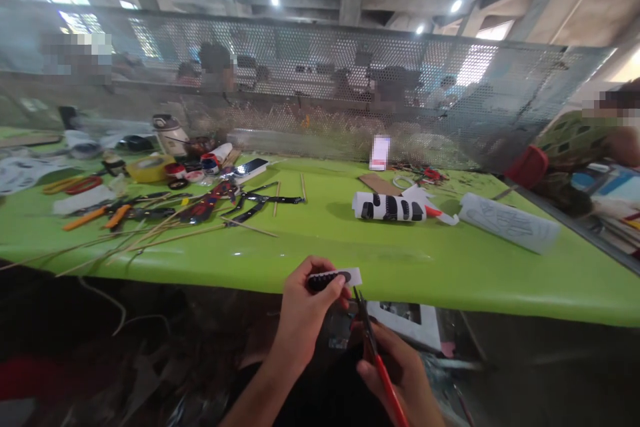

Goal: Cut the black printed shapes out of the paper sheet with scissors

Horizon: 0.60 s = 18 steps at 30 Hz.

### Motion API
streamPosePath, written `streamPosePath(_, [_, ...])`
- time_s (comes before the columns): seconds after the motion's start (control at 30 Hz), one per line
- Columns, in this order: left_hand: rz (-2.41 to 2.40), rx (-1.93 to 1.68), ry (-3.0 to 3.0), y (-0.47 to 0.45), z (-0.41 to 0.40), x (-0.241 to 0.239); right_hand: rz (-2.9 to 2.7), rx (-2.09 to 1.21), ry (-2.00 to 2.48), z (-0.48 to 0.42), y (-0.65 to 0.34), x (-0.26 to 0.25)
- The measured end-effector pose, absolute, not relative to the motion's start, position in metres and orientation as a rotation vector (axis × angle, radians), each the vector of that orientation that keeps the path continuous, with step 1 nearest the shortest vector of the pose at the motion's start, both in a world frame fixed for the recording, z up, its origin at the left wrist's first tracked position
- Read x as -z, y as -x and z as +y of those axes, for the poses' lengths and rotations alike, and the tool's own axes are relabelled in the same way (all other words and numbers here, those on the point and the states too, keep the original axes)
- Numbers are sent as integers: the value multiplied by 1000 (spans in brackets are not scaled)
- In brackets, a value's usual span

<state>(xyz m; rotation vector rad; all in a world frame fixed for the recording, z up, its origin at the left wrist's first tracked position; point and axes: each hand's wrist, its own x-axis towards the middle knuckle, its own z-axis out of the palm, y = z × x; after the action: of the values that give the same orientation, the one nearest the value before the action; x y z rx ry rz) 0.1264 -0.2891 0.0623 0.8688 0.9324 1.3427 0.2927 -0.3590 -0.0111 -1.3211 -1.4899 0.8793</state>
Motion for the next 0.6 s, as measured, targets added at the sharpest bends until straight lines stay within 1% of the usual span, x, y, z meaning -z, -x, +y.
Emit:
streamPosePath(0.13, [966, -1344, -916, -128, -290, -62, -1513, -937, 1276, -352, -287, -1])
streamPosePath(0.33, [1031, -1357, -954, -129, -296, -63, -1488, -934, 1294, -350, -281, 0])
streamPosePath(0.6, [1006, -1346, -985, -134, -304, -62, -1488, -934, 1286, -351, -278, -15])
